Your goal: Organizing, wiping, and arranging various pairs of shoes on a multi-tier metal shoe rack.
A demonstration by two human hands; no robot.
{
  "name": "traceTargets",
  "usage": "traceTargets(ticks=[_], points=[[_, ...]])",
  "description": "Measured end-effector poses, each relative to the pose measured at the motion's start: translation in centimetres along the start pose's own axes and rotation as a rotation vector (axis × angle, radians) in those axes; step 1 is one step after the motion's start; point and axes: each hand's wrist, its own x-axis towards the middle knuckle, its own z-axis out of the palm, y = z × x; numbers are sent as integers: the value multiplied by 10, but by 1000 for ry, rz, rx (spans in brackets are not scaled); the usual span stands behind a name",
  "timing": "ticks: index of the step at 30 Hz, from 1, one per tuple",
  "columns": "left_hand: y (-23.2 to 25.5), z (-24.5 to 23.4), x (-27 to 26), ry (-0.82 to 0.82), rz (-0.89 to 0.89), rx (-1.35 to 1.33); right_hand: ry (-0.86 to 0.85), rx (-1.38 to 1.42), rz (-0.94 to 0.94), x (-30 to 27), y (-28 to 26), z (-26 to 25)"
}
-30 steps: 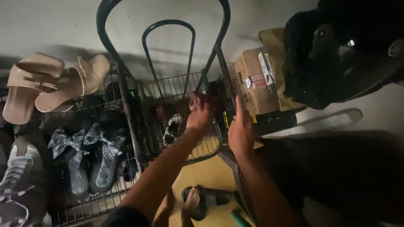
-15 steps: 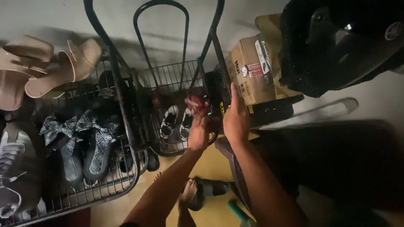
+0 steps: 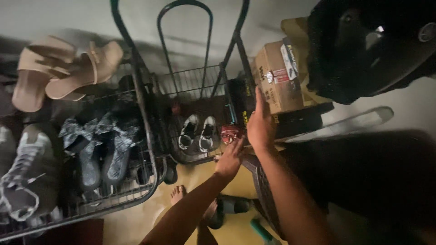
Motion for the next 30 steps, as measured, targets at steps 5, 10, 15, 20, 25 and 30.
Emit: traceTargets(ticks=[5,10,15,20,25,30], points=[[-15,-76,-24,-286,-27,-149,-56,-5,54,-3,0,-1],[-37,-82,-67,-320,-120,-180,-22,48,-19,-5,2,-5],[-25,-91,-65,265,-194,-27,-5,139,-68,-8,-1,-6],[-9,-53,-40,233,-915,-1002,263,180,15,-64,-34,-11],[6,-97,-16,334,-736,-1643,358,293,-31,-136,-21,31],[21,-182,-34,64,-843,-991,-177,289,-86,-134,-2,41]])
